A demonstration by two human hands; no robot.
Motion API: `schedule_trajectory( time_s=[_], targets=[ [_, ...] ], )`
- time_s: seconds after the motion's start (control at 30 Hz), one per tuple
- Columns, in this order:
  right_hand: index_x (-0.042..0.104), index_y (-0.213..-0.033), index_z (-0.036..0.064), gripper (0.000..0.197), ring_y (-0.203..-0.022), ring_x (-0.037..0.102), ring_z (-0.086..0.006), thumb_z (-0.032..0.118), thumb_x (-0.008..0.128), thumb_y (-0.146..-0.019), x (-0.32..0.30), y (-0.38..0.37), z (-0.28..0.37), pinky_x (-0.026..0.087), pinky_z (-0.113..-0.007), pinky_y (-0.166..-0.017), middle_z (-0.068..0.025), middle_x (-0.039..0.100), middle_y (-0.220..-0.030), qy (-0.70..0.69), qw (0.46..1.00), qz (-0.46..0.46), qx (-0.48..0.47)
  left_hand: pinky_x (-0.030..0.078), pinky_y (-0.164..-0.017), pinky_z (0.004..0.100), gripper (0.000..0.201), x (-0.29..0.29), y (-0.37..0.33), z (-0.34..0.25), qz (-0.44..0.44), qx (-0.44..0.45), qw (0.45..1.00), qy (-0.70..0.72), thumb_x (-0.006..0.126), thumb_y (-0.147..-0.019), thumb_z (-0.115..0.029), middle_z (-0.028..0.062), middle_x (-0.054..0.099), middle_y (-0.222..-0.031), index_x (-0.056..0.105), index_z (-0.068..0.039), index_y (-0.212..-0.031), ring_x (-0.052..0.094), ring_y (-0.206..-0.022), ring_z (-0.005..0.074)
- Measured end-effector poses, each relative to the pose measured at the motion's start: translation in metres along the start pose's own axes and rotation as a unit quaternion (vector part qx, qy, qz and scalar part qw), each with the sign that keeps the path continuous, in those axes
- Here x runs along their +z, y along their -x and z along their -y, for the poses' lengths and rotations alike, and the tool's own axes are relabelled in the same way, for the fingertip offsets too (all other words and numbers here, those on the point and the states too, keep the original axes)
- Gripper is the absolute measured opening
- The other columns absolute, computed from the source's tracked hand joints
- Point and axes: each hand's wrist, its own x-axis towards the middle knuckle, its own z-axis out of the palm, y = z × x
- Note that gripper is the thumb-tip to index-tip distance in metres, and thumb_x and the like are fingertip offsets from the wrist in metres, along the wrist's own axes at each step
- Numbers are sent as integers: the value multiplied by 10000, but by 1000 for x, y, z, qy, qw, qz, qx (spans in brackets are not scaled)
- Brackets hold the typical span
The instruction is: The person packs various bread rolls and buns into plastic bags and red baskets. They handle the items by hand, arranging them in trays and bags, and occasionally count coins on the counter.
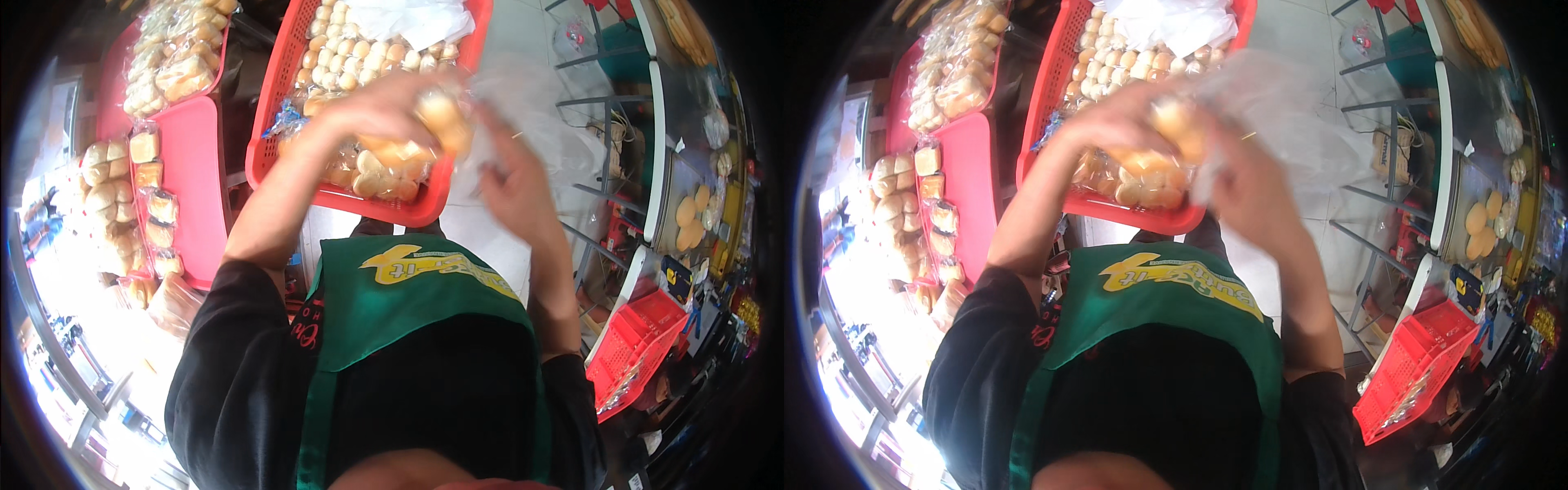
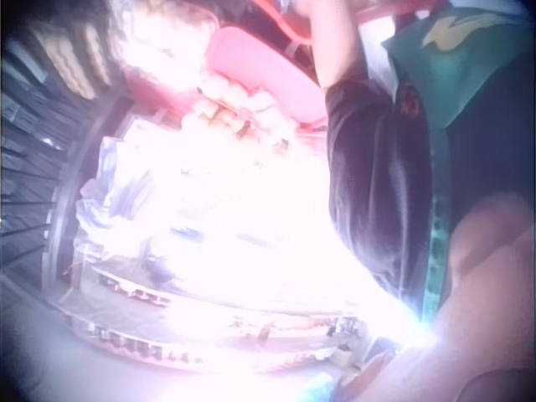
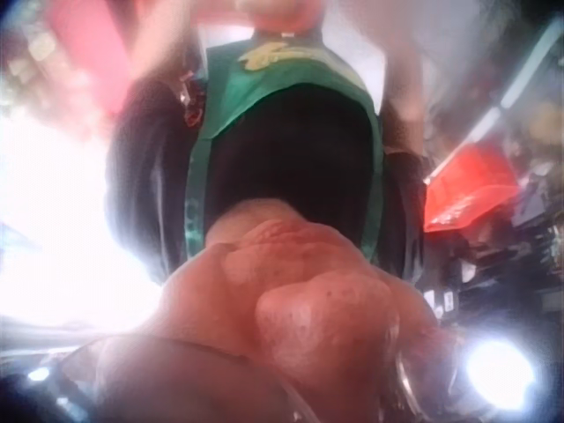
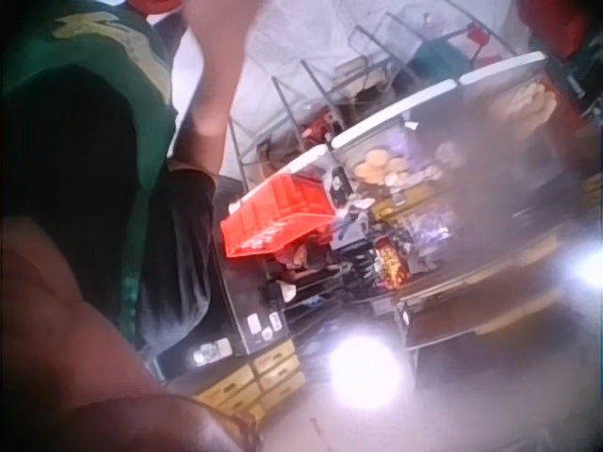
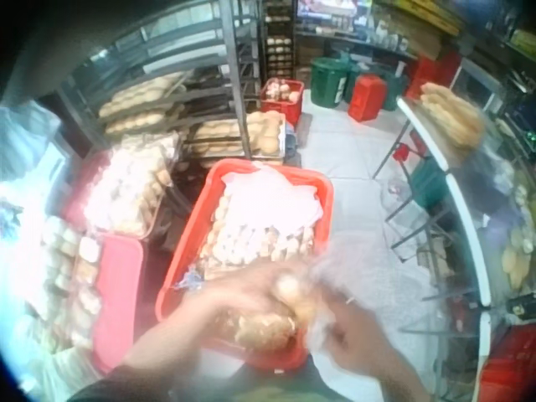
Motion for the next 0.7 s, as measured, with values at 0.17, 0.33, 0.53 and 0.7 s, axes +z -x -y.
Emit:
schedule_trajectory(
  time_s=[0.17, 0.33, 0.53, 0.7],
  targets=[
    [479, -1397, 58, 673, -1330, 451, -259, -69, 432, -738, -12, 20, 45, 298, -327, -1099, -158, 523, -1378, -192, 964, 181, 19, 473, -982, 357, 551, 27, -26, 16, 185, 26, 944, 273, 783, -738, -203, 108, 651, -1193, 605, -20, -1227, 598, -1121, 211],
    [460, -1414, 61, 672, -1248, 505, -221, -91, 404, -762, 10, 34, 53, 354, -315, -1052, -147, 512, -1390, -207, 951, 220, 71, 535, -927, 405, 367, 48, -21, 45, -48, 35, 614, 787, 687, -873, -166, 137, 654, -1145, 605, -13, -1197, 631, -1049, 229],
    [470, -1397, 65, 637, -1236, 530, -308, -71, 414, -777, 12, 14, 22, 387, -370, -1043, -205, 530, -1346, -213, 974, -73, 25, 515, -918, 445, 455, 86, 7, 12, -462, -21, 850, 253, 674, -864, -190, 142, 635, -1164, 520, -2, -1249, 638, -1033, 286],
    [515, -1371, 52, 574, -1201, 548, -212, -56, 426, -814, 33, 21, 31, 368, -340, -1058, -128, 542, -1366, -201, 945, 254, -43, 518, -860, 414, 433, 96, 28, -12, -352, 29, 929, -109, 667, -829, -139, 141, 640, -1110, 532, -8, -1219, 637, -995, 299]
  ],
)
